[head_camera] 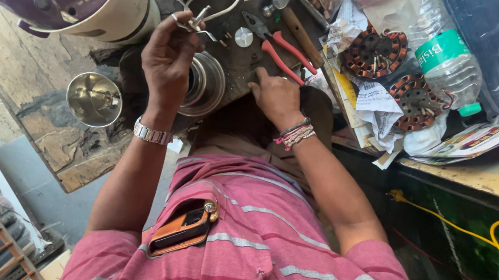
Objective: The person sits on the floor and repairs a stainless steel blender jar. They use a hammer to tap the base, a screwdriver to adjust internal components, and pliers to manipulate wires and parts. The person repeatedly disassembles and reassembles the jar's base and internal mechanism.
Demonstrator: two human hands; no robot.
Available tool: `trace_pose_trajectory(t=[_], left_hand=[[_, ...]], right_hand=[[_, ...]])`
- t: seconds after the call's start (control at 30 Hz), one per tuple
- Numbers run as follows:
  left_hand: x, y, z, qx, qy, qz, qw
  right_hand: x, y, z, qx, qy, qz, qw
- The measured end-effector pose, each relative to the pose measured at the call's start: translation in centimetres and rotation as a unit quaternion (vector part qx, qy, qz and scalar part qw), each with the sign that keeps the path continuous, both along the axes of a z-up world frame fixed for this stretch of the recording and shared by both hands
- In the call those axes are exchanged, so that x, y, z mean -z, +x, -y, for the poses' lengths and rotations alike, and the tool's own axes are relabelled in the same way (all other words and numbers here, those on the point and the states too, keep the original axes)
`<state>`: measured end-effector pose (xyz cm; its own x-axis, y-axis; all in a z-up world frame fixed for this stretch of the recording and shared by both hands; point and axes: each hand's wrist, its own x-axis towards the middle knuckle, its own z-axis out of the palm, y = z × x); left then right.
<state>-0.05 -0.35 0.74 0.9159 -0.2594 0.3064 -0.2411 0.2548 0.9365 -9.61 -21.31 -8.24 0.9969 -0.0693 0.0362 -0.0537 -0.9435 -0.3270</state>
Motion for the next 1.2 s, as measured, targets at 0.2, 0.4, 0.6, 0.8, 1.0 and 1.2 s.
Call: trace_pose_trajectory(t=[0.2, 0.4, 0.6, 0.8, 1.0, 1.2], left_hand=[[-2.7, -1.1, 0.6, -0.003, 0.228, 0.143, 0.963], [-3.0, -1.1, 0.5, 0.028, 0.241, 0.161, 0.957], [-2.8, -1.1, 0.4, 0.043, 0.271, 0.178, 0.945], [-2.8, -1.1, 0.4, 0.044, 0.265, 0.18, 0.946], [-2.9, -1.2, 0.4, 0.042, 0.267, 0.211, 0.939], [-2.6, -1.0, 0.3, 0.044, 0.251, 0.167, 0.953]], right_hand=[[0.2, -1.6, -1.0, 0.025, 0.007, -0.001, 1.0], [1.1, -2.5, -1.3, 0.03, 0.023, -0.03, 0.999], [0.8, -2.2, -1.4, 0.041, 0.022, -0.051, 0.998], [0.4, -2.0, -1.4, 0.052, 0.038, -0.053, 0.996], [-1.4, -2.0, -1.4, 0.039, 0.06, -0.092, 0.993], [-6.8, 0.9, 5.7, -0.056, 0.185, -0.016, 0.981]])
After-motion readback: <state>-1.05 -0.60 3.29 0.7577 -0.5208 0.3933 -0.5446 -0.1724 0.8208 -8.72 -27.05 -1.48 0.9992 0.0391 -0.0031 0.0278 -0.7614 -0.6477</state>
